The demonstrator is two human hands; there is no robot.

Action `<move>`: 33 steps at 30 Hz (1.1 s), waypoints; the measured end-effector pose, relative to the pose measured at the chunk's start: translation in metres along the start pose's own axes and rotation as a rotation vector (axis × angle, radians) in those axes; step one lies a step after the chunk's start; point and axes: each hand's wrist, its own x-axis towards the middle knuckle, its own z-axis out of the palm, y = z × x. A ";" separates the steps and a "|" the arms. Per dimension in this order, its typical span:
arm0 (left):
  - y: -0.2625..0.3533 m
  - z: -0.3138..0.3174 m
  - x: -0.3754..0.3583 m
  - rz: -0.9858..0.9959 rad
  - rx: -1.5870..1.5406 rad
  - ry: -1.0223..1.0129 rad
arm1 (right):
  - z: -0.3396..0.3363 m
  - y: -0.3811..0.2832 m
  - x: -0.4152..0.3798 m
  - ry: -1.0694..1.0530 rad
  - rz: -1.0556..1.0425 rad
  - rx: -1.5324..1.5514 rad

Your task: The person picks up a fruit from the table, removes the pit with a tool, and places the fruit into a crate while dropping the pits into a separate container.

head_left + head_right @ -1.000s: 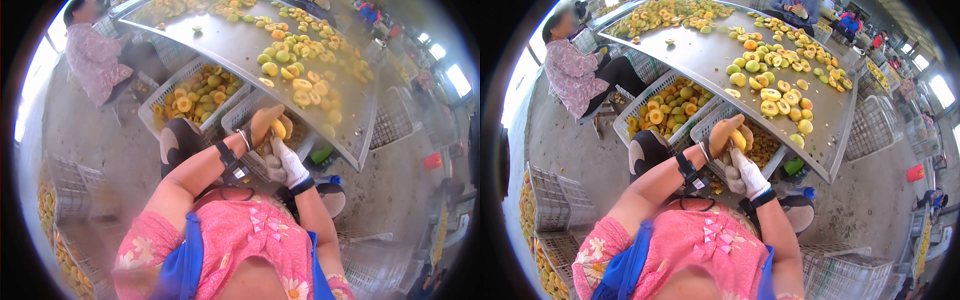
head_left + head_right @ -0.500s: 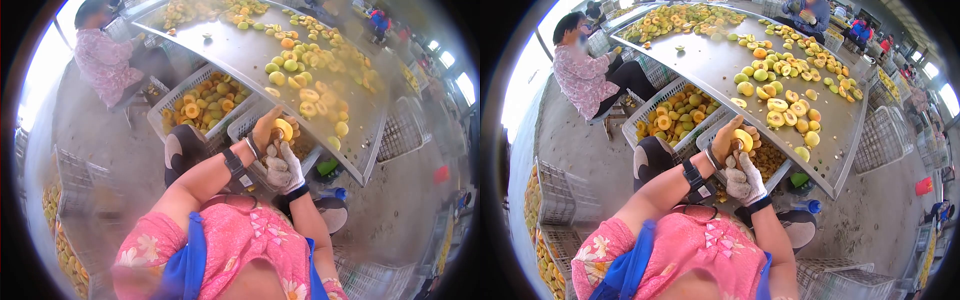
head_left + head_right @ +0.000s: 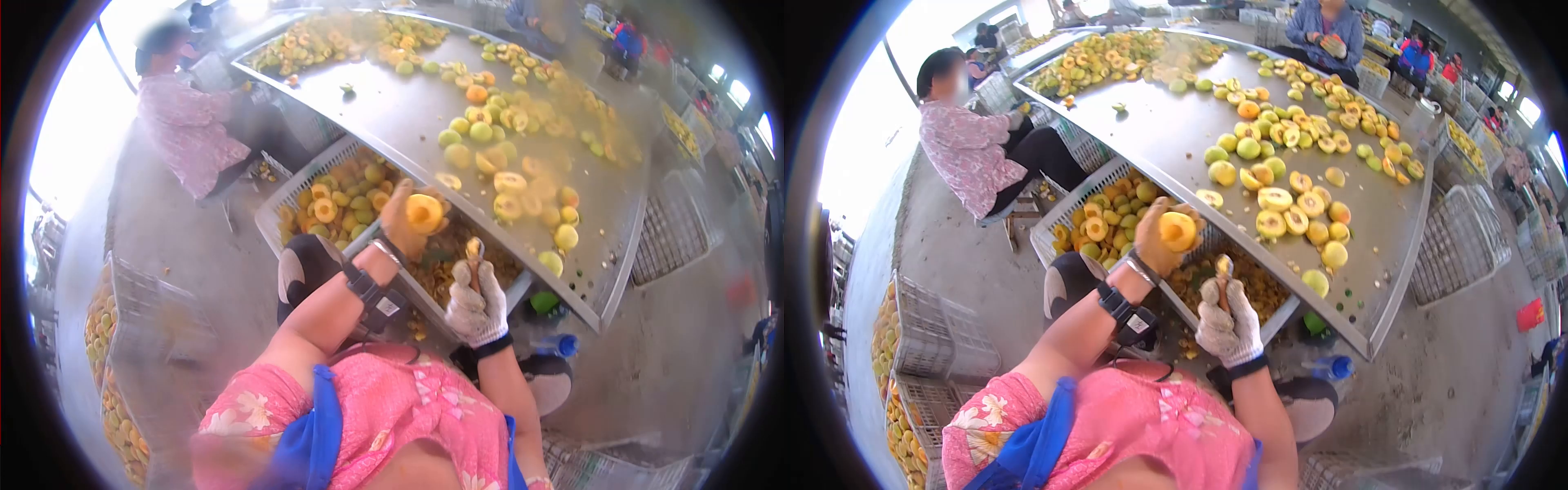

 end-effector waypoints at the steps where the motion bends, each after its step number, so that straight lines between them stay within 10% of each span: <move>1: 0.018 -0.014 0.010 0.180 0.106 0.003 | -0.002 -0.001 -0.003 0.050 -0.033 0.063; 8: 0.100 -0.033 0.042 1.041 1.732 0.138 | -0.014 -0.001 0.001 0.558 -0.214 -0.069; 19: 0.022 0.079 0.100 -0.043 2.431 -0.098 | -0.011 0.010 0.022 0.721 -0.178 -0.310; 27: -0.018 0.043 0.089 0.544 1.629 -0.244 | -0.006 0.013 0.016 0.880 -0.258 -0.627; 33: -0.027 0.051 0.017 0.040 0.140 -0.134 | -0.001 0.010 0.013 0.851 -0.464 -1.314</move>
